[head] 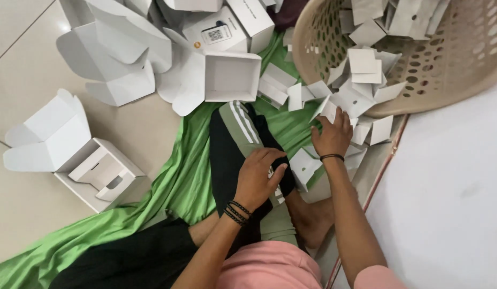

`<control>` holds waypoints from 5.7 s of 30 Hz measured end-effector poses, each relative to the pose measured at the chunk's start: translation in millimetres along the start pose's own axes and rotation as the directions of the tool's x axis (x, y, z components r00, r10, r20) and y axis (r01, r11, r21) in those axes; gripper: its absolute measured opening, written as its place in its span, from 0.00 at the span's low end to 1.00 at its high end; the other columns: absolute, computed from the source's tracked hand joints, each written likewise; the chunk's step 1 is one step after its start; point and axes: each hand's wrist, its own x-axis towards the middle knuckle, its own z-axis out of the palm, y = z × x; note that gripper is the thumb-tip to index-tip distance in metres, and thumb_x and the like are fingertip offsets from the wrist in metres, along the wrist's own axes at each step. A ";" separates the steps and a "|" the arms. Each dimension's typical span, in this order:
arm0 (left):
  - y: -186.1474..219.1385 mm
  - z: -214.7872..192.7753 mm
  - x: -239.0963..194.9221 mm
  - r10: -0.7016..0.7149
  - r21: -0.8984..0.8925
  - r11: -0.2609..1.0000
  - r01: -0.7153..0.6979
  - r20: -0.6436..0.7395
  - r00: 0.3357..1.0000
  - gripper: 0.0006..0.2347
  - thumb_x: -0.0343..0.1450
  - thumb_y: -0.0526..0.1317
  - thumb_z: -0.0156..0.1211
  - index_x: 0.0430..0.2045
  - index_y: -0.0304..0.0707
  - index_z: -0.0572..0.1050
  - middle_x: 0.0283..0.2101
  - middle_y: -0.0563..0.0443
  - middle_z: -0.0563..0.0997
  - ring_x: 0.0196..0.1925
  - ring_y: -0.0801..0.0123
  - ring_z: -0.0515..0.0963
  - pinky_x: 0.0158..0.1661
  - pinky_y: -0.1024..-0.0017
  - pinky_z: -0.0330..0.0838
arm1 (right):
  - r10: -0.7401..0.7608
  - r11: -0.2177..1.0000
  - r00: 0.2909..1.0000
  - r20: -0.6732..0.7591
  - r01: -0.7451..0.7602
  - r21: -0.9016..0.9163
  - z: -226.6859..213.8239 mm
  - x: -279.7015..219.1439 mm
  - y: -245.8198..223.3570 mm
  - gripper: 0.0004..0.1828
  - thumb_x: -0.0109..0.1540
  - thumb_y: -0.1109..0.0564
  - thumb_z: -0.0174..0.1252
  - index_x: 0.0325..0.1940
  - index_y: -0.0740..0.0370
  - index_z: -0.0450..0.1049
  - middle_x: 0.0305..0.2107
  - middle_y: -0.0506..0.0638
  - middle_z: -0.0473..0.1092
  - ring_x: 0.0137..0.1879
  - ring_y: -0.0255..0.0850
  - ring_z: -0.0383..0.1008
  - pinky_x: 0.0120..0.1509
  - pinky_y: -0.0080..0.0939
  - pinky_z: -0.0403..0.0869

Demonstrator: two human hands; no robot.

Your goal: The person sits on the floor and packs small white boxes. They place a paper insert and a small white rectangular item into each box, close the lid, and toss the finished box aside. The person repeats this process for multiple boxes.

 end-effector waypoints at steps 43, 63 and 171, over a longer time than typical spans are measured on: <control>-186.8 -311.9 -176.0 -0.522 -0.209 0.841 0.499 -0.555 0.648 0.43 0.59 0.51 0.78 0.67 0.36 0.60 0.62 0.43 0.75 0.65 0.61 0.74 0.57 0.65 0.74 | -0.664 0.213 0.677 0.318 -0.236 0.948 50.7 -50.8 -464.1 0.30 0.69 0.55 0.53 0.74 0.65 0.57 0.61 0.56 0.68 0.64 0.42 0.68 0.69 0.40 0.67; -218.1 -286.7 -182.5 -0.530 0.358 0.562 0.746 -0.536 0.657 0.44 0.51 0.49 0.82 0.62 0.39 0.64 0.70 0.38 0.59 0.69 0.46 0.59 0.60 0.51 0.63 | -0.668 0.613 0.700 0.250 0.329 0.718 87.2 -79.9 -453.5 0.27 0.63 0.60 0.59 0.67 0.62 0.63 0.57 0.61 0.71 0.63 0.59 0.70 0.64 0.57 0.69; -136.2 -294.1 -172.8 -0.545 -0.122 0.738 0.664 -0.687 0.480 0.24 0.69 0.55 0.61 0.57 0.45 0.77 0.48 0.47 0.83 0.40 0.63 0.84 0.44 0.66 0.78 | -0.740 0.380 0.491 0.460 -0.259 0.888 25.2 0.2 -451.8 0.32 0.66 0.32 0.48 0.68 0.49 0.67 0.53 0.53 0.71 0.61 0.42 0.71 0.60 0.49 0.75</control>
